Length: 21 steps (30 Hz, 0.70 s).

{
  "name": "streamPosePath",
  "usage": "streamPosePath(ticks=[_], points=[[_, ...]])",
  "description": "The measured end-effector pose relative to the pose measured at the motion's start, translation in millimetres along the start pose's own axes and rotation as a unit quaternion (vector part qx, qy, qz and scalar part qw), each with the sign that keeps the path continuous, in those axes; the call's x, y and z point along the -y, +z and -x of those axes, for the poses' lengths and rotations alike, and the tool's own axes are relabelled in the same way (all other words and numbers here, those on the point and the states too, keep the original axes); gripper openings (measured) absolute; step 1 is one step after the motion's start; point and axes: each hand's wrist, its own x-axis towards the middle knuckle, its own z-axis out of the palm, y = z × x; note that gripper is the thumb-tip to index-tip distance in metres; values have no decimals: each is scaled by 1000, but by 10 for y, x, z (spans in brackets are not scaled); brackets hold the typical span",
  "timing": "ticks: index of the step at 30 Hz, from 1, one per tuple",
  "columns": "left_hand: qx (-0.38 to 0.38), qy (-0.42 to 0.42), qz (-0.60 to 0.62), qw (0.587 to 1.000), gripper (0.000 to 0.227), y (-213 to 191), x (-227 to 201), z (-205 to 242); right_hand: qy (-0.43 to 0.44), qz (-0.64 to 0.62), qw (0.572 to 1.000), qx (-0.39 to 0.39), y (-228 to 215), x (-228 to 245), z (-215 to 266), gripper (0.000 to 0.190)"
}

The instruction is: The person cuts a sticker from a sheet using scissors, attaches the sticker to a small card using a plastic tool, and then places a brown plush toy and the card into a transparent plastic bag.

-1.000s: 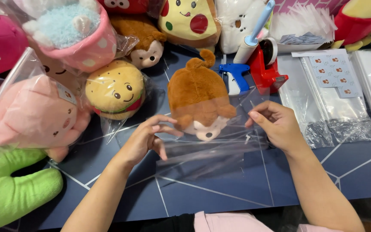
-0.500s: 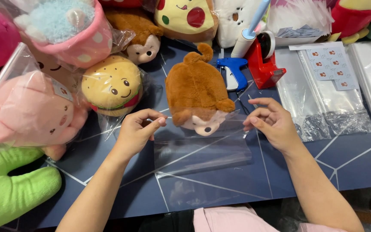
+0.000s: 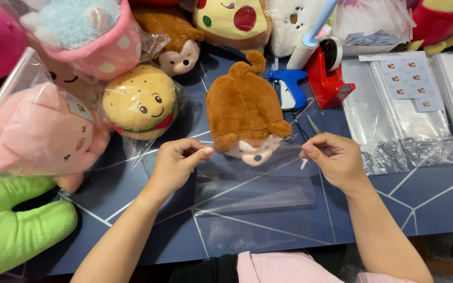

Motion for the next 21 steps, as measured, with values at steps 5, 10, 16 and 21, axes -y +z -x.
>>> streamPosePath(ticks=[5, 10, 16, 21], points=[[9, -13, 14, 1000, 15, 21, -65, 34, -6, 34, 999, 10, 24, 51, -54, 22], [24, -10, 18, 1000, 14, 27, 39, 39, -1, 45, 999, 15, 19, -22, -28, 34], [60, 27, -13, 998, 13, -24, -108, 34, -3, 28, 999, 44, 16, -127, -9, 35], [56, 37, -18, 998, 12, 11, -150, 17, 8, -1, 999, 50, 5, -170, -7, 28]])
